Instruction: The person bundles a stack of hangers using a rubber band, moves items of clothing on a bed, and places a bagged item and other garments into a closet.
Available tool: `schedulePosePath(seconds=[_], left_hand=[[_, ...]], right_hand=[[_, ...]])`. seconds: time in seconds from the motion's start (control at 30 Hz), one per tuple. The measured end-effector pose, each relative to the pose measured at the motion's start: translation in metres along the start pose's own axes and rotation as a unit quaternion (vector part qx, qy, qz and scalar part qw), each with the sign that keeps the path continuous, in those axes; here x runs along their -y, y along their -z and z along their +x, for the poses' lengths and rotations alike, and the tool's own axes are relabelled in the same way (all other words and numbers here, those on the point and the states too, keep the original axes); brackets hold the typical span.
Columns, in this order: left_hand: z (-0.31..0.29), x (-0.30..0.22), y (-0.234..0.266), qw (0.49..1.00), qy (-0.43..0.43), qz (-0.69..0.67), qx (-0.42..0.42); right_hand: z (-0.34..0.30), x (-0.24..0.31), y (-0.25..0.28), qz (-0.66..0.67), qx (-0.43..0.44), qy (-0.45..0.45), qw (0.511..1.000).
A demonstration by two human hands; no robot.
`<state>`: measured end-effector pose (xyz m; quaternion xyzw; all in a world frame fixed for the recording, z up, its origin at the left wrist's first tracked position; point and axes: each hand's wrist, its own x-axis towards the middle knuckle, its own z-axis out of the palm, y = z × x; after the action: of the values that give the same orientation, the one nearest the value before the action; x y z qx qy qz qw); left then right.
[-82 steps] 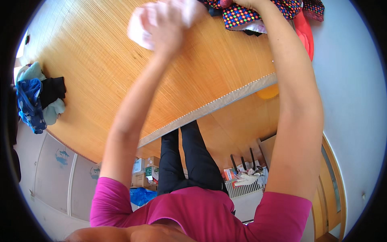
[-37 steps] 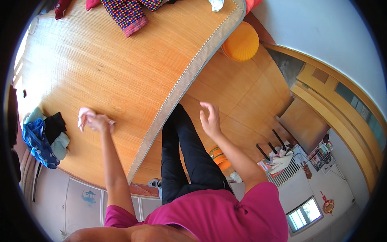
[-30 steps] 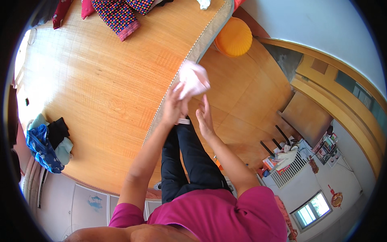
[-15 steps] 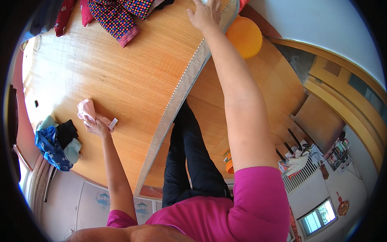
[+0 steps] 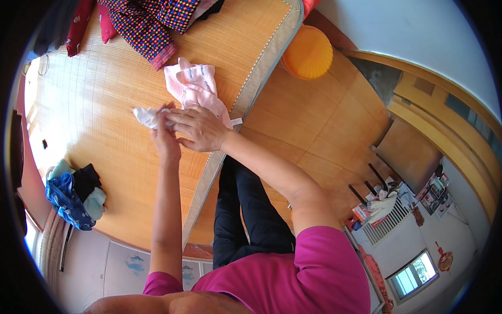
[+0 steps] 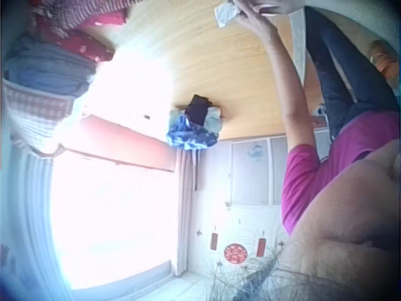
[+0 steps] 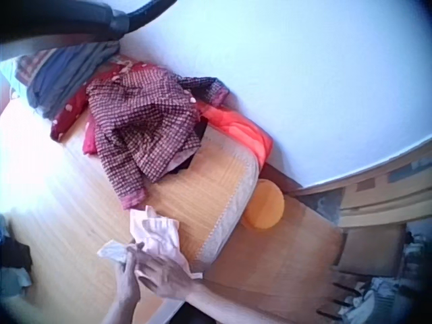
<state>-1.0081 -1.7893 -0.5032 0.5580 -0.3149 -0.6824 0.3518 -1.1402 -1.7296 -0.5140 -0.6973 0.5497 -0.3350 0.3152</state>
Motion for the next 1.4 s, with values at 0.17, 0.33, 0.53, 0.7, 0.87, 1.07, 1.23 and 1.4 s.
schedulePosePath(seconds=[0.17, 0.33, 0.53, 0.7, 0.87, 1.07, 1.23, 1.4], left_hand=[[0.032, -0.006, 0.127, 0.94, 0.03, 0.314, -0.133], [0.035, 0.02, 0.132, 0.652, 0.069, 0.752, 0.068], [0.056, 0.02, 0.124, 0.629, 0.128, 0.761, 0.091], [0.06, 0.034, 0.131, 0.609, 0.102, 0.781, 0.095], [0.061, 0.035, 0.129, 0.601, 0.101, 0.785, 0.11], [0.06, 0.021, 0.124, 0.616, 0.112, 0.773, 0.103], [0.058, 0.029, 0.126, 0.604, 0.109, 0.782, 0.108], [0.058, 0.032, 0.13, 0.598, 0.096, 0.788, 0.115]], right_hand=[[0.016, -0.023, -0.036, -0.189, -0.022, -0.146, 0.971], [0.04, -0.096, 0.006, -0.463, 0.012, -0.009, 0.886], [0.031, -0.196, 0.238, -0.413, -0.111, -0.369, 0.825], [0.032, -0.203, 0.288, -0.368, -0.392, -0.354, 0.766], [0.085, -0.156, 0.122, -0.323, -0.041, -0.201, 0.924], [-0.014, -0.17, 0.195, -0.374, -0.094, -0.424, 0.819], [-0.073, -0.202, 0.333, -0.413, -0.163, -0.576, 0.686], [0.09, -0.176, 0.345, -0.37, -0.31, -0.224, 0.847]])
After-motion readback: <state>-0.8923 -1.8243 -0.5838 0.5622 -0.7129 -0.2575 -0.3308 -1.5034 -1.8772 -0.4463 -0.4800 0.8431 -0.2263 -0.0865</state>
